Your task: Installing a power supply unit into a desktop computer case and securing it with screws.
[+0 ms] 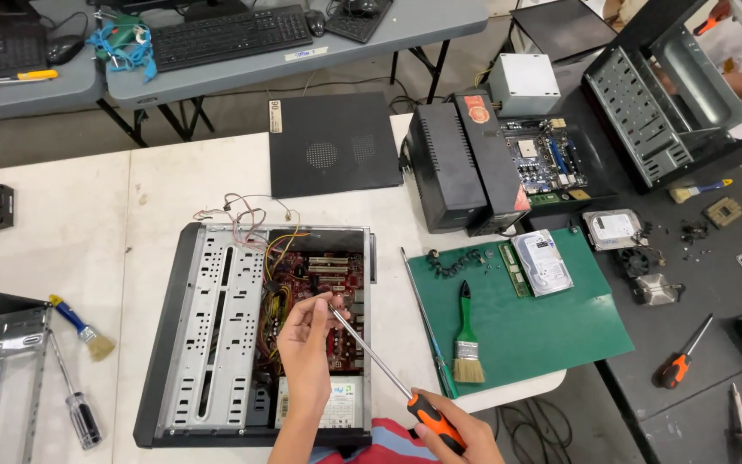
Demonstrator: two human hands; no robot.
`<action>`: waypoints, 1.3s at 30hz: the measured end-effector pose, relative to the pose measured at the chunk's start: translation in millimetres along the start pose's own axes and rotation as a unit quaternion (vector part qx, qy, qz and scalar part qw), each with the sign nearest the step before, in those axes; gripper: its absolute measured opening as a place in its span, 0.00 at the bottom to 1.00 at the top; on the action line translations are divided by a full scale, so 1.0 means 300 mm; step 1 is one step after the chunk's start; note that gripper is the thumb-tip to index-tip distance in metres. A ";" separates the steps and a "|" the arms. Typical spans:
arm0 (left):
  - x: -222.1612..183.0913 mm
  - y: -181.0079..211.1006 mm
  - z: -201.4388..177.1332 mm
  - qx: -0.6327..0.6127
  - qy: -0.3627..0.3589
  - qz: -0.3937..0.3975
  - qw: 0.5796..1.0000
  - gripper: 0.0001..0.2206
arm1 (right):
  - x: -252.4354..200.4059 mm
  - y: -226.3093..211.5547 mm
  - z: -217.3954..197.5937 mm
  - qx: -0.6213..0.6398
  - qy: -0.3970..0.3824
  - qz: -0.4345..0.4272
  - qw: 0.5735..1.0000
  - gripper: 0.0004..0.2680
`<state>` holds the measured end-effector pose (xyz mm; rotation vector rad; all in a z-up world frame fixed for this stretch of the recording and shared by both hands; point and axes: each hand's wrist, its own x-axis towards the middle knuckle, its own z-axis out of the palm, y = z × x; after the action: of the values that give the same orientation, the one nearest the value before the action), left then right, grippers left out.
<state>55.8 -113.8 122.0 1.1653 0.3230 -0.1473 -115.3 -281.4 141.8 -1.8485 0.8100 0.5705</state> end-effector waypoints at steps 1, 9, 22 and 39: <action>0.004 -0.010 -0.012 -0.024 -0.006 0.007 1.000 0.12 | -0.005 -0.002 0.001 0.004 0.011 0.001 1.000 0.17; 0.037 0.011 -0.094 -0.020 0.000 0.095 0.995 0.17 | -0.007 0.073 -0.006 -0.012 0.197 -0.193 0.961 0.18; 0.066 0.072 -0.163 -0.015 -0.150 0.201 0.968 0.06 | 0.047 0.123 -0.075 -0.240 0.249 -0.475 0.809 0.21; 0.026 0.250 -0.164 0.112 -0.256 0.316 0.907 0.09 | -0.033 0.017 -0.126 -0.220 0.237 -0.442 0.836 0.21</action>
<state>75.6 -38.8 167.7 1.3551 -0.5542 0.0861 -124.7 -315.0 160.4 -2.5625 0.0218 -0.3512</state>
